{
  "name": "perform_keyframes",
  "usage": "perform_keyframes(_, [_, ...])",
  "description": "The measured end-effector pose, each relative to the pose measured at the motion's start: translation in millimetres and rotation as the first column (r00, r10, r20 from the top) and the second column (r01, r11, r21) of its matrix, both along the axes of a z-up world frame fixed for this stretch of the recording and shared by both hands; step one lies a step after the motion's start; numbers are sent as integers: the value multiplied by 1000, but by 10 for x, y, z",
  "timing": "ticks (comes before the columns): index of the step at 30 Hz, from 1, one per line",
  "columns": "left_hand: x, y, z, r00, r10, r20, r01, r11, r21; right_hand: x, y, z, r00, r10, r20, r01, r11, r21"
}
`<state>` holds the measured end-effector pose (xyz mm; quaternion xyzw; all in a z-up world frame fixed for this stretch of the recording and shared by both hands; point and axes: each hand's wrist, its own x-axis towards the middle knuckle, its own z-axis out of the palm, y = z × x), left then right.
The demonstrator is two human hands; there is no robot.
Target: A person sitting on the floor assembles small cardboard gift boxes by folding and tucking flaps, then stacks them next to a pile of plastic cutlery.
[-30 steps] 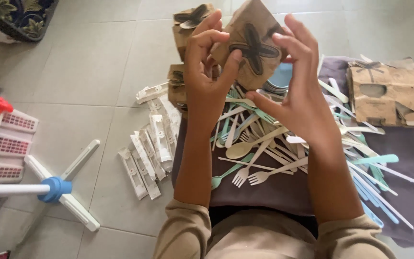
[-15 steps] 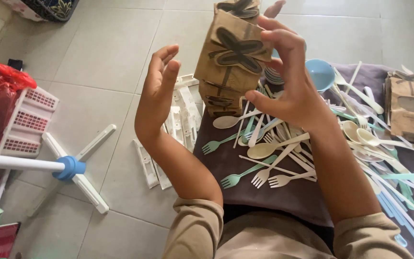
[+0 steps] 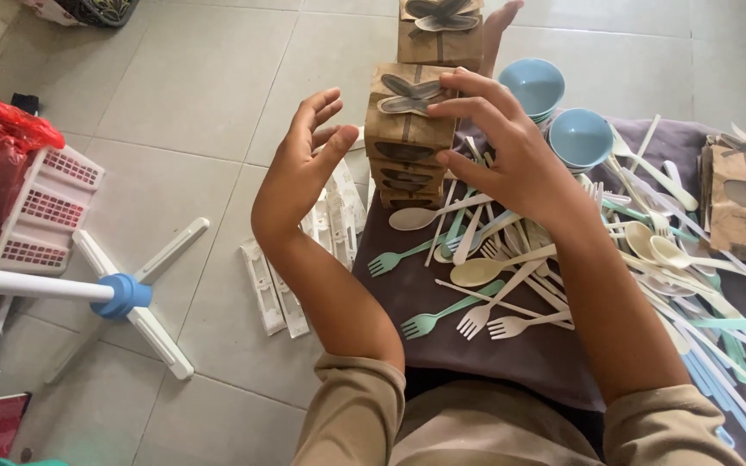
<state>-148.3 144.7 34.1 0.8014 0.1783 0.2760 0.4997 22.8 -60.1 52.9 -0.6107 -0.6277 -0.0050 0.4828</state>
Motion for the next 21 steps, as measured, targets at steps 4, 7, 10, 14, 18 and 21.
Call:
perform_keyframes(4, [12,0,5,999,2,-38,-2,1000,-2,-3,-123,-3,999,-42,30,43,998,-36])
perform_keyframes(7, [35,-2,14,998,-4,-63,4,1000,-1,-8,-309,-27,996,-76,51,79,995,-58])
perform_keyframes(10, [71,-23,4,996,-17,-92,17,1000,-4,-18,-516,-66,991,-118,68,123,989,-84])
perform_keyframes(14, [61,-88,59,993,-16,-115,22,999,50,-34,-915,-263,979,-184,85,195,968,-158])
perform_keyframes(18, [-5,-135,123,999,-27,-39,33,983,183,-258,-1397,-714,960,-280,-19,269,937,-222])
perform_keyframes(21, [-52,-157,184,929,-105,355,6,963,269,-502,-1686,-1085,902,-360,-237,343,933,-112])
